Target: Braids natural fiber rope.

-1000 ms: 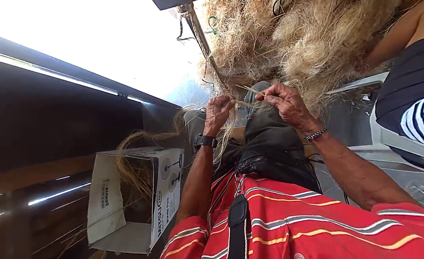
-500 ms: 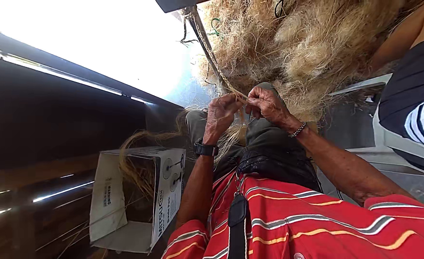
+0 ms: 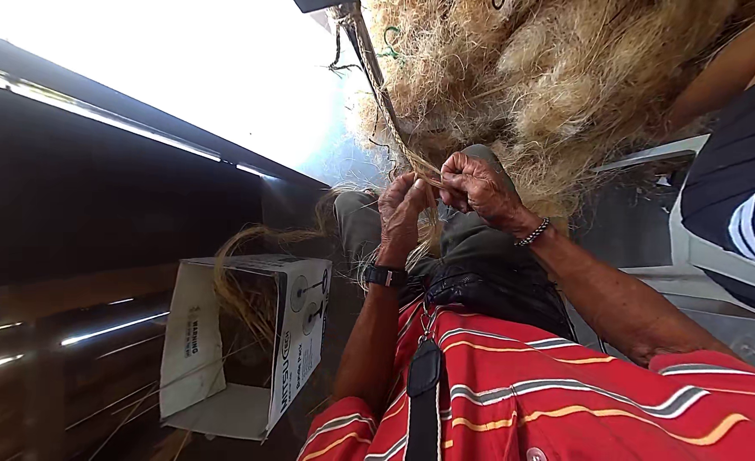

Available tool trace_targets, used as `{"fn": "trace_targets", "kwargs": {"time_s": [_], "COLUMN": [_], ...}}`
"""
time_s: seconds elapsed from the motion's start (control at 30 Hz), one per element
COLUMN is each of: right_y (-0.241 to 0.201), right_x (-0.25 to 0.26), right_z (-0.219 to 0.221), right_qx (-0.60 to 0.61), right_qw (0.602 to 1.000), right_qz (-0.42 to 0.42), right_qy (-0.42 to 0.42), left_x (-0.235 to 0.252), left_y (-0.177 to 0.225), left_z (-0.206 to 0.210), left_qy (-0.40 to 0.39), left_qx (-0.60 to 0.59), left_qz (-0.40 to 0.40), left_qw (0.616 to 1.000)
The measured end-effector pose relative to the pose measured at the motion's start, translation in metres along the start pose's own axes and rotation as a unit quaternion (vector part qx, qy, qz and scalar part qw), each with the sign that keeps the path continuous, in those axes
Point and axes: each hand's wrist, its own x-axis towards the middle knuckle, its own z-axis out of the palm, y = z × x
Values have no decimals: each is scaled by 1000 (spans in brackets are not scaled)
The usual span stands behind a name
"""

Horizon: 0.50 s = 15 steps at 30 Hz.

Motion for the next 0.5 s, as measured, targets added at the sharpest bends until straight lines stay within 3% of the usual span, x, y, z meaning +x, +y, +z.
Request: {"fn": "trace_targets", "kwargs": {"time_s": [0.33, 0.5], "right_y": [5, 7], "right_x": [-11, -1], "right_z": [-1, 0], "right_qx": [45, 61], "right_qw": [999, 998], "right_qz": [16, 25], "right_qy": [-3, -5], "left_x": [-2, -4], "left_y": [2, 1], "left_z": [-2, -5], "left_qy": [49, 35], "left_qx": [-11, -4], "left_qz": [-31, -26], "left_qw": [998, 999]}}
